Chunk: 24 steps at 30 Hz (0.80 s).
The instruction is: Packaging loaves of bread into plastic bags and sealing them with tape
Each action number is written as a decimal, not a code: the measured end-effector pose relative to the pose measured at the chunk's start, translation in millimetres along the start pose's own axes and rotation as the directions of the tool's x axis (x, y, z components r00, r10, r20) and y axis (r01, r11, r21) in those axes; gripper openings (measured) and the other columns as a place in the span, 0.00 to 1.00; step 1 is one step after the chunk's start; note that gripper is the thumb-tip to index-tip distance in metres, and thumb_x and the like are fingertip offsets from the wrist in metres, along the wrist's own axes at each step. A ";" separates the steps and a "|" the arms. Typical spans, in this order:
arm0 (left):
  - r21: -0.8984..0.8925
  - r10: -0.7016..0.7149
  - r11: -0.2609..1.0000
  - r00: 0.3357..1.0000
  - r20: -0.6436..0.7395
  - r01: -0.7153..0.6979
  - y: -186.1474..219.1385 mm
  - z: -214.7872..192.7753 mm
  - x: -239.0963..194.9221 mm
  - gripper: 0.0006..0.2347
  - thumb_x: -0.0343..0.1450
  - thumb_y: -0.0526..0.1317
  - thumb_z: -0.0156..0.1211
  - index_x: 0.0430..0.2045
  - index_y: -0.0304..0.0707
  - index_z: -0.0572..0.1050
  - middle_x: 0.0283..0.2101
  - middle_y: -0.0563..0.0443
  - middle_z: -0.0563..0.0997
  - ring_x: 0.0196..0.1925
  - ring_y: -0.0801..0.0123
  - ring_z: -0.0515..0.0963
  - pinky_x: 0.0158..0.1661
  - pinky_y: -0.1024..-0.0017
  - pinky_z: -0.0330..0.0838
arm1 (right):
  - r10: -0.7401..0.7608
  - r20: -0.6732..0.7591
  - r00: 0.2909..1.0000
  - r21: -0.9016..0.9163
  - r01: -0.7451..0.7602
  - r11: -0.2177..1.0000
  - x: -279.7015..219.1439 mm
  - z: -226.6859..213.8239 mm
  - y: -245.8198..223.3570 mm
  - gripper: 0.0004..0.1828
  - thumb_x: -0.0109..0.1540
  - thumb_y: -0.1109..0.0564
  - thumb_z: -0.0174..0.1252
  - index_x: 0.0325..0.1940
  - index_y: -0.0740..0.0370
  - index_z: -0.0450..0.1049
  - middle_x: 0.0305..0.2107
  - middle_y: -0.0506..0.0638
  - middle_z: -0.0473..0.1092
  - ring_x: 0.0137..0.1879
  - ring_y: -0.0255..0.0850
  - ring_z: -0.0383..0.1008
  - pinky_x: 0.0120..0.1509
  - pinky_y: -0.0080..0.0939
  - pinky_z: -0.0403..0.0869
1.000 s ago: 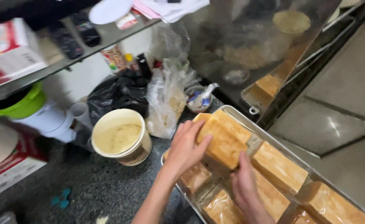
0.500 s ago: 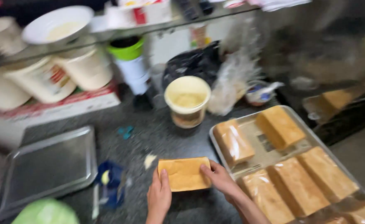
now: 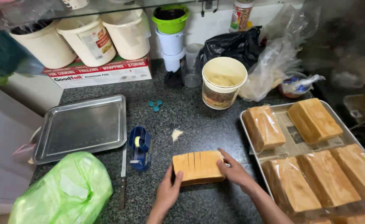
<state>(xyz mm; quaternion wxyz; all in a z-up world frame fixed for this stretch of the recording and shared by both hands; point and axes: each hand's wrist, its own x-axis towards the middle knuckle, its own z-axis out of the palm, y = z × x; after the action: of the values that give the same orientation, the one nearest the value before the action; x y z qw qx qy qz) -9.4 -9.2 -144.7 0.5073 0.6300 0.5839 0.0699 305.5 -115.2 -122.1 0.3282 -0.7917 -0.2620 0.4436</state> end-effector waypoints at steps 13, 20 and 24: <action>-0.220 0.126 0.967 0.992 -0.015 -0.126 -12.0 39.3 1.3 0.43 0.81 0.69 0.50 0.96 0.63 0.50 0.90 0.51 0.73 0.90 0.54 0.76 0.82 0.61 0.68 | -0.019 -0.097 0.995 0.050 0.024 0.998 -8.8 36.8 5.8 0.42 0.76 0.31 0.55 0.95 0.37 0.66 0.81 0.44 0.79 0.82 0.38 0.80 0.87 0.38 0.70; 0.089 0.430 0.901 0.902 -0.032 -0.426 119.7 -23.1 -87.7 0.43 0.82 0.69 0.54 0.96 0.62 0.47 1.00 0.56 0.44 0.99 0.38 0.28 0.89 0.31 0.35 | 0.220 0.029 0.975 0.690 -0.179 0.702 -25.0 40.1 -36.0 0.23 0.81 0.43 0.52 0.79 0.49 0.69 0.67 0.58 0.79 0.69 0.50 0.82 0.70 0.66 0.85; 0.251 0.630 0.755 0.777 -0.018 -0.606 153.6 -30.4 -86.4 0.33 0.85 0.59 0.58 0.87 0.42 0.69 0.94 0.44 0.62 0.97 0.33 0.40 0.86 0.40 0.47 | 0.136 0.031 0.990 0.510 -0.132 0.850 5.0 41.5 -10.5 0.23 0.83 0.35 0.48 0.69 0.50 0.77 0.61 0.53 0.83 0.64 0.45 0.84 0.67 0.60 0.85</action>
<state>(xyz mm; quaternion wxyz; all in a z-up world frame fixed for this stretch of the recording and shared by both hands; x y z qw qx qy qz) 45.4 -31.7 24.1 0.3486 0.8374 0.3720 0.1971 270.3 -92.9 -133.1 0.4953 -0.6943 -0.0784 0.5163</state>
